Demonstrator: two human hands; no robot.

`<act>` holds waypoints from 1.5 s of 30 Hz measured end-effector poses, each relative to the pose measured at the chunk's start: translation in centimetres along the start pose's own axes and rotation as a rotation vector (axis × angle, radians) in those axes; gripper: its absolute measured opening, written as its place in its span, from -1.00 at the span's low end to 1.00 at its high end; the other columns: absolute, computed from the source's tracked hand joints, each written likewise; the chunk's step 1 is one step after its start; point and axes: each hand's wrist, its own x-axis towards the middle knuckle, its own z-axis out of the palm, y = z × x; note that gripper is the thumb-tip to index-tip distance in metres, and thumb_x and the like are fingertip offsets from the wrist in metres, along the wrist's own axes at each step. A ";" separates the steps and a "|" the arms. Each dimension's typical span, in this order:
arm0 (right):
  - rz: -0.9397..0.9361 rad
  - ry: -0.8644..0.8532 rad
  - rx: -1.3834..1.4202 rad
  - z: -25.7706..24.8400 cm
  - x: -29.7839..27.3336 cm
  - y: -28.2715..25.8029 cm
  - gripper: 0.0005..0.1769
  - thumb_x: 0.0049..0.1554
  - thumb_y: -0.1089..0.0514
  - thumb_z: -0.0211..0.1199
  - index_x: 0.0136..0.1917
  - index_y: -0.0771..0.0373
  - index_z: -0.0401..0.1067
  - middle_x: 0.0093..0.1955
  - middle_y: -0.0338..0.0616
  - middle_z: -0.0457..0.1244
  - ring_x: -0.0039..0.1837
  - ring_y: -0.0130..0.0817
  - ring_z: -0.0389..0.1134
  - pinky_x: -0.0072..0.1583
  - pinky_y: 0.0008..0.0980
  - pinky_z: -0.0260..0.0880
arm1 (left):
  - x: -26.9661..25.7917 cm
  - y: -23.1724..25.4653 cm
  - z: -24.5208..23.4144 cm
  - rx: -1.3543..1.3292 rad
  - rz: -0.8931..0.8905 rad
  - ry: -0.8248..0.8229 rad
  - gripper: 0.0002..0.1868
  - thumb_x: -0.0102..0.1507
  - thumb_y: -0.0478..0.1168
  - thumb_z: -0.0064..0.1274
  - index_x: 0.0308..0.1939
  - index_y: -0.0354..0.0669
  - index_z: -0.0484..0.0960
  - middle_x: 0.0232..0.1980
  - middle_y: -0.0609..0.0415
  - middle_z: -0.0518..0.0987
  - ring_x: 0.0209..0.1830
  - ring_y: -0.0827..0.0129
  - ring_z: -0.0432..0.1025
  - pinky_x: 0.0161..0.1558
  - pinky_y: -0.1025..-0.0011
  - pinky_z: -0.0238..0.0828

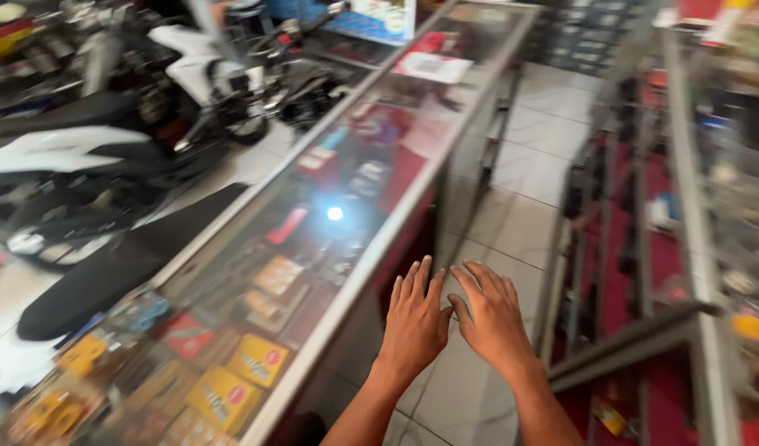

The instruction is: The person handles motorcycle parts in retail packaging, including turn signal lamps and handlebar grips, by picking them up from a glass display counter and hanging them onto a wire display rack.

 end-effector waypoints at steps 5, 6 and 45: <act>0.153 0.092 -0.065 -4.0 -5.0 2.9 -0.50 0.17 0.10 0.24 0.38 0.17 0.38 0.44 -0.02 0.21 0.51 -0.04 0.14 0.48 0.10 0.02 | -0.4 5.1 1.9 -0.028 0.101 -0.086 -0.37 0.25 -0.26 0.14 0.38 -0.32 0.33 0.53 -0.34 0.20 0.54 -0.19 0.10 0.44 -0.14 -0.01; 0.175 0.120 -0.072 -4.7 -6.0 3.3 -0.50 0.17 0.10 0.23 0.38 0.17 0.38 0.44 -0.02 0.21 0.51 -0.04 0.14 0.49 0.10 0.02 | -0.4 5.9 2.3 -0.036 0.127 -0.089 -0.37 0.25 -0.26 0.14 0.38 -0.33 0.33 0.53 -0.34 0.20 0.53 -0.19 0.10 0.44 -0.14 -0.01; 0.820 0.848 -0.641 -24.6 -19.7 -1.5 -0.49 0.12 0.27 0.32 0.33 0.36 0.37 0.32 0.14 0.29 0.33 0.08 0.35 0.33 -0.12 0.35 | 4.2 31.9 9.5 -0.984 1.084 -0.374 -0.37 0.17 -0.37 0.10 0.34 -0.31 0.39 0.47 -0.28 0.31 0.50 -0.19 0.19 0.48 -0.11 0.04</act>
